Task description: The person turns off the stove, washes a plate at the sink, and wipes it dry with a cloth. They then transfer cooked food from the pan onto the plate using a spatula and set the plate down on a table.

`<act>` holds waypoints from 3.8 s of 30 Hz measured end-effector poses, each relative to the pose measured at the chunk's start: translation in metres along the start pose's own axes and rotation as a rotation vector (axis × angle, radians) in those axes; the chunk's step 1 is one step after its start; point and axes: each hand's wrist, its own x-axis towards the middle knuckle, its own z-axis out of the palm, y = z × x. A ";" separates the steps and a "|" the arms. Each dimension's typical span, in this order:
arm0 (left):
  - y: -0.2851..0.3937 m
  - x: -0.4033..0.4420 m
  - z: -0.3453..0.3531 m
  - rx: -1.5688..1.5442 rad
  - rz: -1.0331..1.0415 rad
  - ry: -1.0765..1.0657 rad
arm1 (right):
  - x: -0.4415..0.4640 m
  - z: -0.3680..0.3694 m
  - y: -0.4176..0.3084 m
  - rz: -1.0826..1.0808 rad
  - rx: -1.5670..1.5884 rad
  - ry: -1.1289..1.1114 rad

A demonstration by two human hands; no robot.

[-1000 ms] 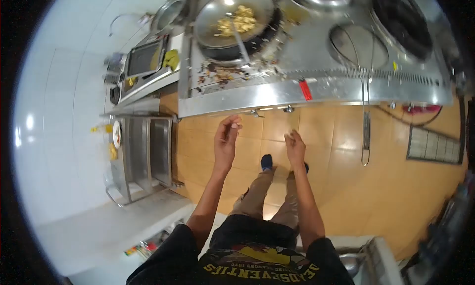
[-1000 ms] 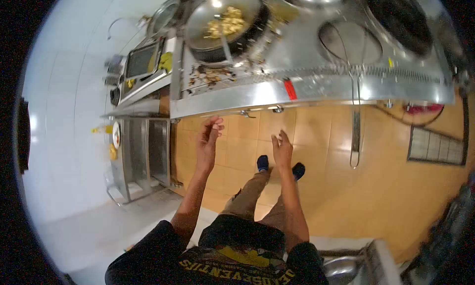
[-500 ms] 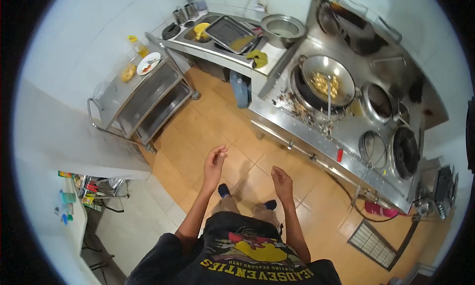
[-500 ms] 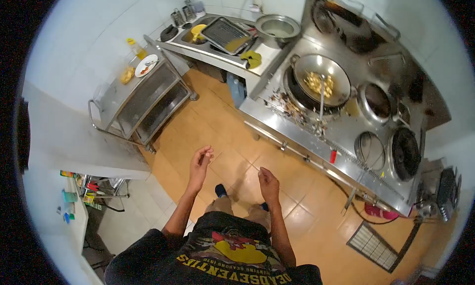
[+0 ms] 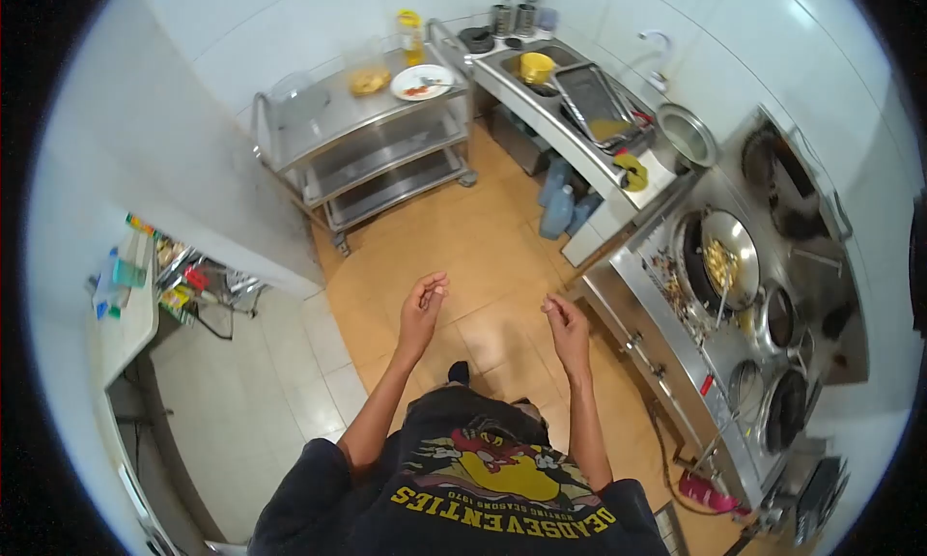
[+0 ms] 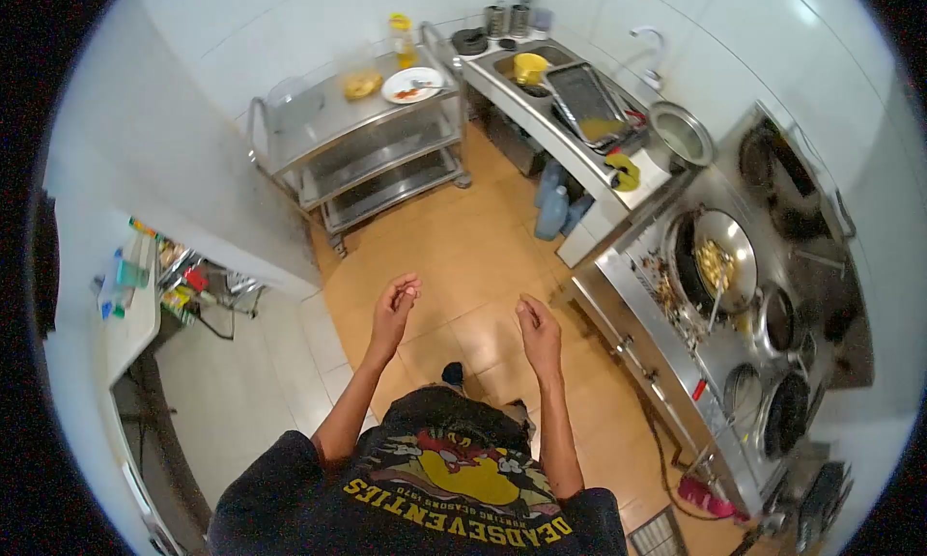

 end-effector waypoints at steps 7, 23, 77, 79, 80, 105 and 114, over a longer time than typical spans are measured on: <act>0.001 -0.038 -0.030 -0.017 -0.031 0.207 | 0.005 0.048 -0.021 -0.088 0.027 -0.231; -0.017 -0.177 0.043 -0.098 -0.060 0.477 | -0.084 0.021 -0.017 -0.060 -0.004 -0.742; -0.030 -0.779 0.039 -0.128 0.132 1.783 | -0.637 0.060 0.002 -0.294 -0.084 -2.066; -0.018 -0.803 0.044 -0.128 0.122 1.817 | -0.659 0.056 0.002 -0.310 -0.099 -2.105; -0.014 -0.816 0.044 -0.125 0.118 1.829 | -0.671 0.055 0.002 -0.319 -0.096 -2.121; -0.022 -1.020 0.014 -0.123 0.065 1.931 | -0.855 0.070 0.025 -0.305 -0.091 -2.190; -0.014 -0.957 -0.048 -0.049 0.040 1.856 | -0.791 0.123 0.004 -0.304 -0.090 -2.093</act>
